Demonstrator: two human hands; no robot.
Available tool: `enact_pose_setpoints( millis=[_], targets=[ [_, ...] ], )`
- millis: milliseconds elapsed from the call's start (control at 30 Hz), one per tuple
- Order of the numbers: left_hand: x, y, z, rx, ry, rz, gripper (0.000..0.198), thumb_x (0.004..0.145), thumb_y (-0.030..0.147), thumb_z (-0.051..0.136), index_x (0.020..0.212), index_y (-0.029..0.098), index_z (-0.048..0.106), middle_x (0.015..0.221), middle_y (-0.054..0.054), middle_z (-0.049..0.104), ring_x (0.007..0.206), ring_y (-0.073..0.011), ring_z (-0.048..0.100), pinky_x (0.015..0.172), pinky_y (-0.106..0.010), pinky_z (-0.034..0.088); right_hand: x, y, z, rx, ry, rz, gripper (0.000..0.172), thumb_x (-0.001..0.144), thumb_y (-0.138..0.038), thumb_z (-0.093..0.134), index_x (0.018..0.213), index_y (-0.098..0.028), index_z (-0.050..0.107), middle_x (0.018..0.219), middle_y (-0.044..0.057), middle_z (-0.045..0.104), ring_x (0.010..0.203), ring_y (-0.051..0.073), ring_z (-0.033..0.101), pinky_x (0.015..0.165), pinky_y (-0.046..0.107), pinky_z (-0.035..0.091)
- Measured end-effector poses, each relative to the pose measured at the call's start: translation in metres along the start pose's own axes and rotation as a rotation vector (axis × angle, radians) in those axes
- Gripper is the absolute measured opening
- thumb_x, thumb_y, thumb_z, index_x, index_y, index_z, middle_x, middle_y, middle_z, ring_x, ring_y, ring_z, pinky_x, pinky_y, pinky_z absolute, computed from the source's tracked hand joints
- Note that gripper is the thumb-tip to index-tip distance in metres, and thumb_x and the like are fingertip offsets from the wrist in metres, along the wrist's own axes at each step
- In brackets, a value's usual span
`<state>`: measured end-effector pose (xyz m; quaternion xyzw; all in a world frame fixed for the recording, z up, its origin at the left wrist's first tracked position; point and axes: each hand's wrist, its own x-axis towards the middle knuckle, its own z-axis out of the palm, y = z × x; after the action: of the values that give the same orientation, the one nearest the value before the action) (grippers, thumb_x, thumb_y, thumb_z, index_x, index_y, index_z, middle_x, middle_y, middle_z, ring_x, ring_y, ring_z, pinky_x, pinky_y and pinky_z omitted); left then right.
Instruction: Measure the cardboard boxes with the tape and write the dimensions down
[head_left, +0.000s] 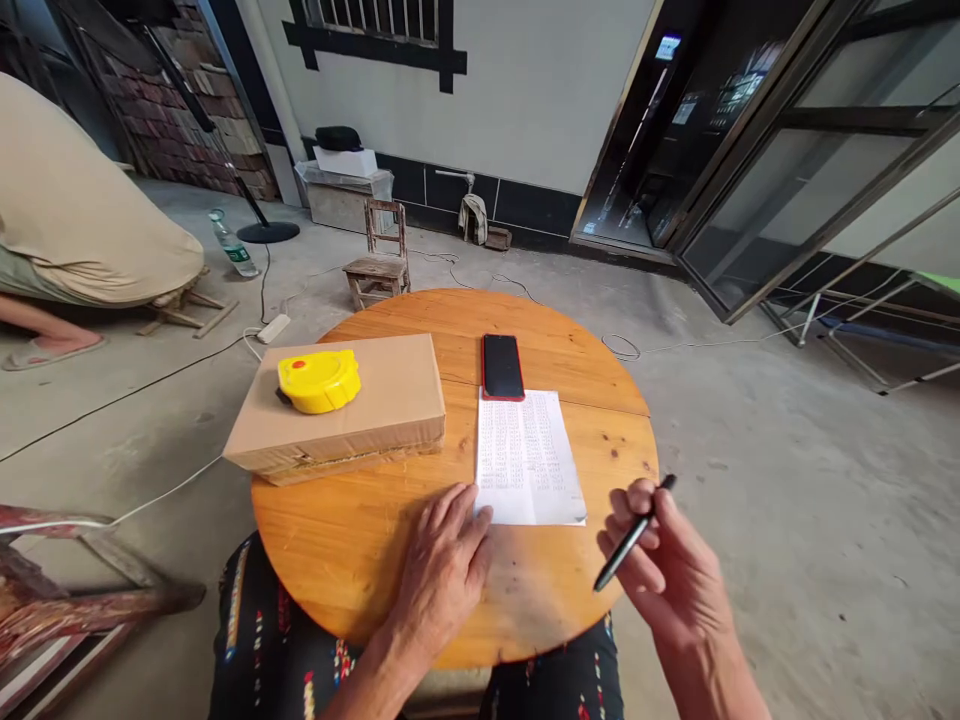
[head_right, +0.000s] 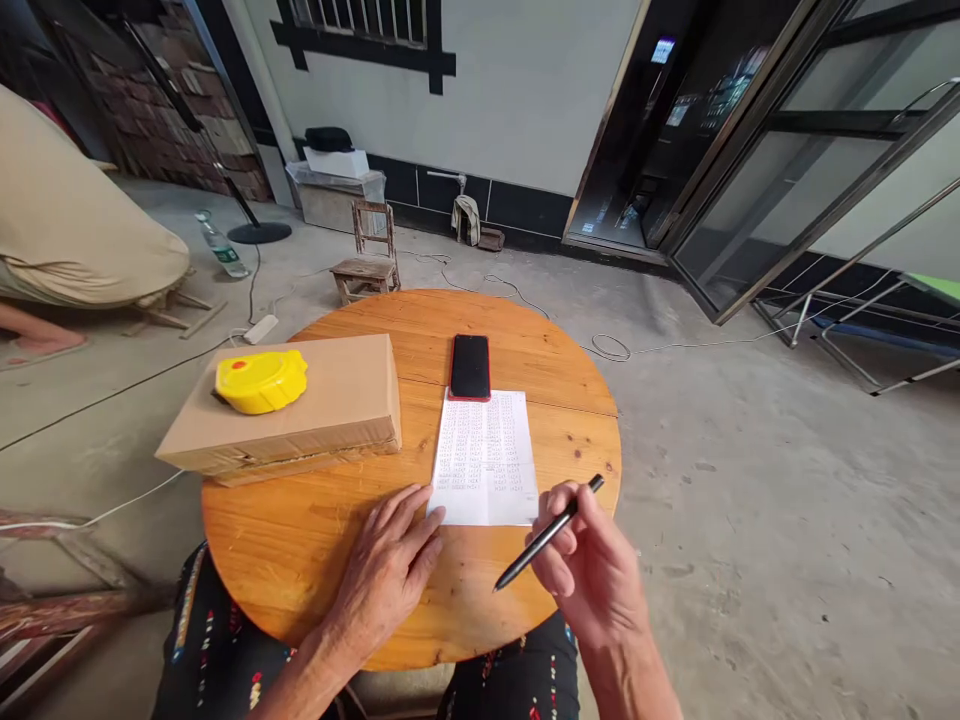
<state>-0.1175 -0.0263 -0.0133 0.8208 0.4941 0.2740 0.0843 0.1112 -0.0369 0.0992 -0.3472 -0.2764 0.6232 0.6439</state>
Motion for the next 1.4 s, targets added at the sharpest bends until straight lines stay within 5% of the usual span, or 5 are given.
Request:
enact_pose_setpoints(
  millis=[200,300,467,967,1400],
  targets=[
    [0.001,0.001,-0.004,-0.008,0.019,0.015,0.021,0.095,0.019,0.048,0.109,0.018,0.063,0.128,-0.01,0.061,0.124,-0.0286,0.05,0.102,-0.049,0.045,0.001,0.008,0.01,-0.114,-0.031,-0.1,0.019,0.088,-0.042,0.064,0.083,-0.024,0.066,0.058,-0.005,0.047,0.038,0.008,0.047,0.037,0.02,0.032],
    [0.002,0.002,-0.007,-0.021,0.027,0.006,0.019,0.095,0.019,0.049,0.108,0.018,0.062,0.128,-0.009,0.061,0.125,-0.0276,0.05,0.102,-0.048,0.045,-0.004,0.035,0.009,-0.361,-0.014,-0.141,0.017,0.085,-0.031,0.069,0.074,-0.022,0.061,0.059,-0.004,0.053,0.047,0.01,0.055,0.045,0.021,0.04],
    [0.002,0.005,-0.01,-0.039,0.002,-0.023,0.02,0.094,0.017,0.048,0.11,0.018,0.061,0.123,-0.009,0.061,0.118,-0.0269,0.051,0.098,-0.047,0.047,-0.013,0.069,0.007,-0.895,-0.022,-0.312,0.017,0.096,-0.03,0.055,0.107,-0.024,0.066,0.08,0.001,0.071,0.07,0.015,0.064,0.067,0.027,0.051],
    [0.001,0.005,-0.005,-0.053,0.017,-0.079,0.027,0.088,0.009,0.049,0.111,0.013,0.063,0.114,-0.012,0.063,0.106,-0.0297,0.054,0.09,-0.05,0.05,0.04,0.113,0.009,-0.895,-0.04,0.027,0.03,0.097,-0.044,0.05,0.077,-0.022,0.052,0.058,-0.005,0.05,0.054,0.011,0.043,0.053,0.024,0.036],
    [0.001,0.003,-0.005,-0.075,0.029,-0.107,0.032,0.087,0.009,0.047,0.114,0.014,0.063,0.114,-0.01,0.064,0.105,-0.0285,0.055,0.09,-0.047,0.049,0.035,0.114,0.012,-1.153,-0.057,-0.023,0.03,0.097,-0.041,0.047,0.075,-0.021,0.052,0.061,-0.005,0.045,0.055,0.011,0.04,0.051,0.024,0.034]
  ],
)
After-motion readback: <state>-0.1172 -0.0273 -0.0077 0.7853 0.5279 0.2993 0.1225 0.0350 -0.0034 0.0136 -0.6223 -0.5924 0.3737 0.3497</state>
